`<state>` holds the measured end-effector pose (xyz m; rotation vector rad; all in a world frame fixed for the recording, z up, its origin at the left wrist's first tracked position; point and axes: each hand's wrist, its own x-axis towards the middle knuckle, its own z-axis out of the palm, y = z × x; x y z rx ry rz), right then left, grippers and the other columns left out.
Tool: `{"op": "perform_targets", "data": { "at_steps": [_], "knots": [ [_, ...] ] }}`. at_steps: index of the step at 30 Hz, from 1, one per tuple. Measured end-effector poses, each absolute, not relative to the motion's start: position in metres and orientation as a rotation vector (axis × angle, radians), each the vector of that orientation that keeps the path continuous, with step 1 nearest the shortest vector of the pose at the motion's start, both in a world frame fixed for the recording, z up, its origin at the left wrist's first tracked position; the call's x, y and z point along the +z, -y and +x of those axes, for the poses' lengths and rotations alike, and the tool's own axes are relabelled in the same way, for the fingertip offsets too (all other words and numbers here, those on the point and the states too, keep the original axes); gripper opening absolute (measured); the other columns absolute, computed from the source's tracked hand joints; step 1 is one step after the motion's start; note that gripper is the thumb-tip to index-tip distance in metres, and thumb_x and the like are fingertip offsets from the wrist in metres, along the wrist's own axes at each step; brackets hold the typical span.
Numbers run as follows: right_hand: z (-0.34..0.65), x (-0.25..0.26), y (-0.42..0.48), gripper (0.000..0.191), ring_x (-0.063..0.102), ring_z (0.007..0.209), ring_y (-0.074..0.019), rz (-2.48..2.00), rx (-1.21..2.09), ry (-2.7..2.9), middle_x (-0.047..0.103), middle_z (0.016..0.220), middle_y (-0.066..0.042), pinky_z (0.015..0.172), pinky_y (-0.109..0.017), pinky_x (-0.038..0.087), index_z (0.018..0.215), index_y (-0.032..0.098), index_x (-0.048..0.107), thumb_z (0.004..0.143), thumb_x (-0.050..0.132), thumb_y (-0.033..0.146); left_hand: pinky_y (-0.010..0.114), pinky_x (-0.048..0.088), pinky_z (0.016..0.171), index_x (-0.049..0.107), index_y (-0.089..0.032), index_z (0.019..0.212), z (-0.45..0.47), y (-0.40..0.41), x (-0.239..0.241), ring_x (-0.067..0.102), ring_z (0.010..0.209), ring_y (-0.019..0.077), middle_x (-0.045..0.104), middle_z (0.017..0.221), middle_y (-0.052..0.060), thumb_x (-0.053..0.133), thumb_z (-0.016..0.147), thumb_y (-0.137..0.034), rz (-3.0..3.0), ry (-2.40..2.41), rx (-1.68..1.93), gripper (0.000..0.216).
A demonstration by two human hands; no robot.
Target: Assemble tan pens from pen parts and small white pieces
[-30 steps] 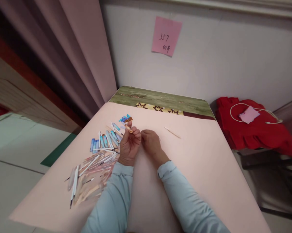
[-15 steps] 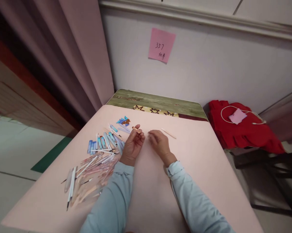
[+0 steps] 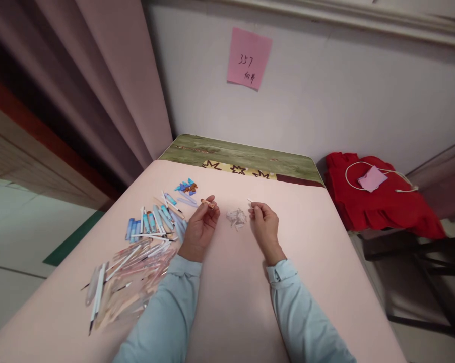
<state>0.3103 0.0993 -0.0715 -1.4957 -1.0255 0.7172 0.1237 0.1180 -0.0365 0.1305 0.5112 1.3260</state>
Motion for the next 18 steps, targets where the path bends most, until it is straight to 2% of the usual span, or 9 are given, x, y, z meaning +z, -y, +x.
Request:
{"op": "perform_targets", "data": {
  "at_steps": [3,7,10,15,18],
  "knots": [
    [0.316,-0.066,-0.1,0.037,0.064,0.068,-0.0159,-1.511,0.77,0.949,0.07,0.081,-0.007,0.064,-0.027,0.051,0.102,0.016,0.067,0.088,0.047,0.044,0.018,0.061,0.066,0.065,-0.006,0.109,0.123,-0.12,-0.035,0.068,0.071,0.0095,0.069,0.083,0.007,0.048,0.096,-0.01,0.084,-0.515,1.328,0.022],
    [0.329,-0.054,-0.096,0.028,0.055,0.055,-0.0136,-1.692,0.785,1.121,0.063,0.063,0.0,0.054,-0.024,0.043,0.087,0.018,0.072,0.078,0.062,0.042,0.018,0.061,0.067,0.066,-0.006,0.109,0.125,-0.12,-0.035,0.068,0.071,0.0094,0.069,0.081,0.007,0.048,0.096,-0.008,0.062,-0.522,1.315,0.023],
    [0.332,-0.05,-0.094,0.025,0.055,0.057,-0.0134,-1.774,0.843,1.286,0.064,0.064,0.001,0.055,-0.024,0.042,0.085,0.019,0.074,0.072,0.067,0.039,0.019,0.061,0.067,0.067,-0.006,0.106,0.128,-0.117,-0.035,0.069,0.072,0.0103,0.069,0.081,0.008,0.052,0.093,-0.007,0.094,-0.536,1.291,0.02],
    [0.329,-0.054,-0.093,0.026,0.056,0.06,-0.0134,-1.765,0.848,1.415,0.066,0.067,0.001,0.057,-0.024,0.042,0.088,0.019,0.074,0.07,0.067,0.036,0.021,0.062,0.068,0.068,-0.008,0.093,0.133,-0.112,-0.033,0.069,0.073,0.0109,0.069,0.082,0.006,0.059,0.087,-0.004,0.12,-0.584,1.289,0.011],
    [0.328,-0.053,-0.093,0.022,0.057,0.06,-0.0138,-1.762,0.869,1.428,0.067,0.068,0.0,0.057,-0.024,0.042,0.082,0.019,0.074,0.07,0.067,0.036,0.02,0.062,0.067,0.068,-0.008,0.089,0.134,-0.111,-0.032,0.068,0.072,0.0109,0.069,0.082,0.006,0.059,0.086,-0.003,0.142,-0.586,1.279,0.01]
  ]
}}
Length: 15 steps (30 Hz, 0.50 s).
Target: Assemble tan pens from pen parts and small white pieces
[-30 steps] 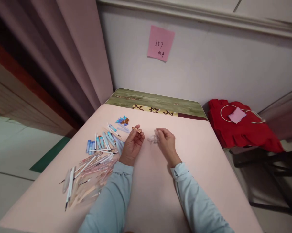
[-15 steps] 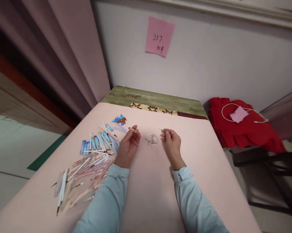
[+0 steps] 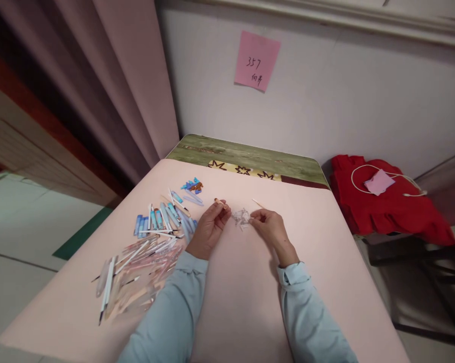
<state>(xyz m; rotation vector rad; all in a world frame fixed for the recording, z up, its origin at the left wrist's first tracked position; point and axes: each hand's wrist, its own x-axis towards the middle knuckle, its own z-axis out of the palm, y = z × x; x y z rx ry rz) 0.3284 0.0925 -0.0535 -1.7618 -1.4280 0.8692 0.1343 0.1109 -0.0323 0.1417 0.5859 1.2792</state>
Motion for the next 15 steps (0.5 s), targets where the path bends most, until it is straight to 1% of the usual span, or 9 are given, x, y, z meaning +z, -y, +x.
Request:
{"op": "perform_targets", "data": {
  "at_steps": [3,5,8,12,15],
  "knots": [
    [0.328,-0.051,-0.092,0.018,0.057,0.06,-0.0137,-1.767,0.884,1.432,0.067,0.068,0.0,0.055,-0.023,0.041,0.078,0.02,0.073,0.069,0.068,0.035,0.019,0.061,0.064,0.068,-0.007,0.09,0.134,-0.11,-0.033,0.068,0.07,0.0106,0.068,0.079,0.006,0.06,0.087,-0.004,0.181,-0.574,1.251,0.01],
    [0.328,-0.051,-0.092,0.022,0.056,0.059,-0.0132,-1.76,0.876,1.429,0.066,0.066,0.002,0.056,-0.023,0.041,0.085,0.02,0.073,0.069,0.068,0.034,0.018,0.061,0.064,0.069,-0.006,0.094,0.133,-0.11,-0.033,0.068,0.069,0.0105,0.067,0.079,0.007,0.06,0.087,-0.005,0.175,-0.568,1.239,0.011],
    [0.329,-0.051,-0.092,0.028,0.055,0.057,-0.0128,-1.722,0.862,1.431,0.065,0.065,0.002,0.055,-0.023,0.041,0.093,0.02,0.073,0.071,0.068,0.036,0.017,0.061,0.064,0.067,-0.006,0.105,0.131,-0.111,-0.032,0.068,0.07,0.01,0.068,0.081,0.008,0.057,0.09,-0.006,0.074,-0.553,1.237,0.019],
    [0.336,-0.054,-0.091,0.029,0.054,0.054,-0.0131,-1.69,0.882,1.406,0.065,0.064,0.0,0.05,-0.023,0.039,0.088,0.018,0.074,0.073,0.065,0.042,0.016,0.06,0.064,0.062,-0.009,0.12,0.129,-0.113,-0.03,0.068,0.071,0.0094,0.066,0.081,0.006,0.05,0.092,-0.004,0.01,-0.547,1.282,0.03],
    [0.341,-0.055,-0.092,0.028,0.055,0.057,-0.0131,-1.698,0.9,1.434,0.066,0.068,-0.001,0.052,-0.023,0.041,0.089,0.018,0.075,0.072,0.066,0.038,0.015,0.06,0.066,0.059,-0.011,0.124,0.129,-0.114,-0.029,0.068,0.073,0.0089,0.065,0.081,0.005,0.046,0.093,-0.002,0.059,-0.543,1.33,0.036]
  ]
}}
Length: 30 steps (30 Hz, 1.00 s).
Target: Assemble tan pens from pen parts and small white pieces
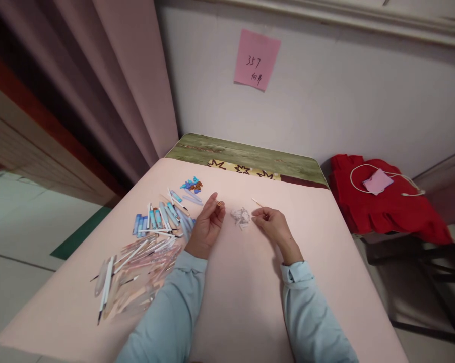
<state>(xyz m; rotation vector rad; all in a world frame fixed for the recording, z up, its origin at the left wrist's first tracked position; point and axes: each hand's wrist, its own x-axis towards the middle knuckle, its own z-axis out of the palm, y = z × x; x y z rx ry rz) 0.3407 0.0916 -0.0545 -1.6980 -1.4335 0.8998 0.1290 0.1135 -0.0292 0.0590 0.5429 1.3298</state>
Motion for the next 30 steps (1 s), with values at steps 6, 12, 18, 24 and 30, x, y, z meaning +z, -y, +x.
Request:
{"op": "perform_targets", "data": {
  "at_steps": [6,12,18,24,30],
  "knots": [
    [0.3396,-0.0549,-0.0926,0.027,0.057,0.064,-0.0122,-1.708,0.837,1.559,0.068,0.078,0.001,0.059,-0.023,0.043,0.095,0.023,0.076,0.07,0.065,0.027,0.015,0.059,0.065,0.06,-0.01,0.123,0.1301,-0.1129,-0.0273,0.067,0.07,0.0082,0.065,0.079,0.005,0.046,0.093,-0.004,0.062,-0.552,1.316,0.034],
    [0.3387,-0.0565,-0.0929,0.024,0.057,0.063,-0.0127,-1.7,0.842,1.597,0.067,0.077,0.001,0.058,-0.023,0.042,0.093,0.025,0.076,0.072,0.064,0.028,0.015,0.059,0.063,0.064,-0.006,0.116,0.1287,-0.1128,-0.0259,0.068,0.068,0.009,0.067,0.078,0.007,0.048,0.093,-0.006,0.015,-0.559,1.261,0.028],
    [0.3364,-0.0519,-0.0924,0.025,0.056,0.063,-0.012,-1.71,0.807,1.636,0.068,0.08,0.002,0.059,-0.023,0.042,0.095,0.027,0.076,0.073,0.065,0.026,0.014,0.059,0.062,0.06,-0.007,0.122,0.1272,-0.1137,-0.0258,0.069,0.068,0.0083,0.067,0.079,0.006,0.044,0.095,-0.005,-0.013,-0.544,1.269,0.032],
    [0.3354,-0.0481,-0.0912,0.021,0.057,0.063,-0.0125,-1.744,0.815,1.629,0.067,0.076,0.003,0.059,-0.023,0.041,0.092,0.026,0.075,0.073,0.066,0.027,0.013,0.059,0.064,0.06,-0.004,0.119,0.1228,-0.1144,-0.0285,0.069,0.068,0.008,0.067,0.081,0.009,0.039,0.099,-0.009,-0.08,-0.46,1.245,0.029],
    [0.3359,-0.0508,-0.0914,0.015,0.057,0.061,-0.013,-1.727,0.847,1.616,0.067,0.071,0.002,0.056,-0.023,0.039,0.084,0.023,0.073,0.073,0.066,0.031,0.013,0.059,0.063,0.062,-0.004,0.114,0.1227,-0.1132,-0.0275,0.069,0.066,0.008,0.067,0.081,0.009,0.04,0.099,-0.01,-0.073,-0.457,1.215,0.027]
  ]
}}
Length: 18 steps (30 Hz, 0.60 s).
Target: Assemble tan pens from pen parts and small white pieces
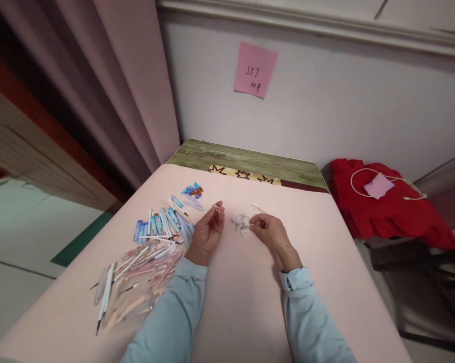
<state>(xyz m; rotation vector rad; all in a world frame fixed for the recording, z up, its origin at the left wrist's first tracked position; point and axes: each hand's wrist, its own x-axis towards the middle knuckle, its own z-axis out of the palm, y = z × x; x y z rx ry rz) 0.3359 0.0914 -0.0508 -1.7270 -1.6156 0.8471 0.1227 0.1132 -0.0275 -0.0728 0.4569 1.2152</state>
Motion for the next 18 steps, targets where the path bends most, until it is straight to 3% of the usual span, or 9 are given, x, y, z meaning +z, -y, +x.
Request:
{"op": "perform_targets", "data": {
  "at_steps": [4,6,9,12,18],
  "knots": [
    [0.337,-0.047,-0.092,0.019,0.057,0.061,-0.0144,-1.728,0.831,1.574,0.068,0.071,0.0,0.058,-0.025,0.041,0.087,0.022,0.074,0.077,0.065,0.035,0.013,0.059,0.063,0.062,-0.005,0.112,0.123,-0.114,-0.027,0.068,0.066,0.0073,0.066,0.082,0.008,0.039,0.099,-0.009,-0.039,-0.467,1.227,0.026],
    [0.337,-0.046,-0.093,0.02,0.059,0.067,-0.0163,-1.797,0.656,1.544,0.069,0.079,-0.002,0.064,-0.027,0.044,0.091,0.022,0.074,0.082,0.061,0.036,0.013,0.06,0.064,0.061,-0.005,0.112,0.123,-0.114,-0.028,0.068,0.067,0.0072,0.066,0.082,0.008,0.038,0.099,-0.009,-0.026,-0.462,1.233,0.027],
    [0.335,-0.047,-0.098,0.023,0.061,0.095,-0.022,-1.849,0.216,1.605,0.068,0.107,-0.008,0.083,-0.033,0.045,0.101,0.023,0.074,0.088,0.055,0.028,0.014,0.06,0.065,0.061,-0.004,0.112,0.124,-0.115,-0.029,0.068,0.067,0.0072,0.065,0.082,0.008,0.038,0.099,-0.009,-0.013,-0.456,1.233,0.026],
    [0.33,-0.054,-0.104,0.027,0.053,0.115,-0.0259,-1.807,-0.031,1.733,0.061,0.125,-0.011,0.098,-0.039,0.038,0.107,0.022,0.073,0.091,0.052,0.022,0.014,0.06,0.064,0.06,-0.004,0.111,0.124,-0.115,-0.029,0.068,0.068,0.0073,0.065,0.082,0.008,0.038,0.1,-0.009,-0.008,-0.452,1.236,0.026],
    [0.323,-0.061,-0.108,0.025,0.053,0.107,-0.027,-1.904,-0.072,1.776,0.062,0.123,-0.01,0.089,-0.039,0.038,0.109,0.025,0.072,0.092,0.054,0.023,0.013,0.059,0.063,0.06,-0.003,0.111,0.124,-0.115,-0.029,0.068,0.067,0.0069,0.064,0.082,0.007,0.038,0.1,-0.009,0.0,-0.448,1.245,0.026]
  ]
}}
